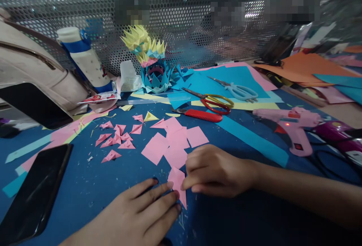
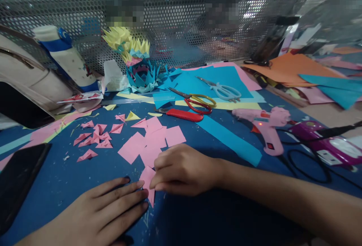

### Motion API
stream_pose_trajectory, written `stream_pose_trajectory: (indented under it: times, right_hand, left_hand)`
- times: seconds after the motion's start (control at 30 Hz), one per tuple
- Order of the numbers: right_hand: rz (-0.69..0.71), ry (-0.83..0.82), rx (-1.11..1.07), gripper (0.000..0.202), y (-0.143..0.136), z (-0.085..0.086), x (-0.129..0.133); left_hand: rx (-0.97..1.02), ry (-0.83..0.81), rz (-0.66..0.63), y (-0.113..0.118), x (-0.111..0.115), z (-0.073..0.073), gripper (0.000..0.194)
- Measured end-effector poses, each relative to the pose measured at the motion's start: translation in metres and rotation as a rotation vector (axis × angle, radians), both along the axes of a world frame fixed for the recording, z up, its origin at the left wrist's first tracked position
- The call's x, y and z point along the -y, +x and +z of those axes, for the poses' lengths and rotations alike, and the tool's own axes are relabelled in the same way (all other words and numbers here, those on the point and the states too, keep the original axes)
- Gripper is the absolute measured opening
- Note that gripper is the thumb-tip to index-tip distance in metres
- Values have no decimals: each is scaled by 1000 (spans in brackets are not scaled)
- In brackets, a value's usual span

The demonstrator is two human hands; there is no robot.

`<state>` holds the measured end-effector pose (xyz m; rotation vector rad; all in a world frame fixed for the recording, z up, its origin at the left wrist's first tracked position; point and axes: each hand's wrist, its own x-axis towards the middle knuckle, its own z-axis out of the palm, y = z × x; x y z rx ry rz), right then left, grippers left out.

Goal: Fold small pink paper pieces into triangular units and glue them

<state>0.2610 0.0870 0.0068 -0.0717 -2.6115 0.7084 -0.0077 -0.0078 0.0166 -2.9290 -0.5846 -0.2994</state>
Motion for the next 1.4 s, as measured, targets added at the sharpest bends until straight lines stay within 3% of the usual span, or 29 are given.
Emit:
stream_pose_trajectory:
  times: [0.13,0.3,1.03,1.4]
  right_hand:
    - [-110,34,57,31,-1,-2,0]
    - [-199,-70,244,20,-6,-1,0]
    - [-187,-90,280,20,-8,1,0]
    - [-214,-84,273,18,-8,1,2]
  left_hand:
    - [39,14,11,2,0,-5,39]
    - [73,20,24,7,-1,-7,38]
    - [39,20,22,8,0,-5,45]
    - [35,32,7,6,1,-7,39]
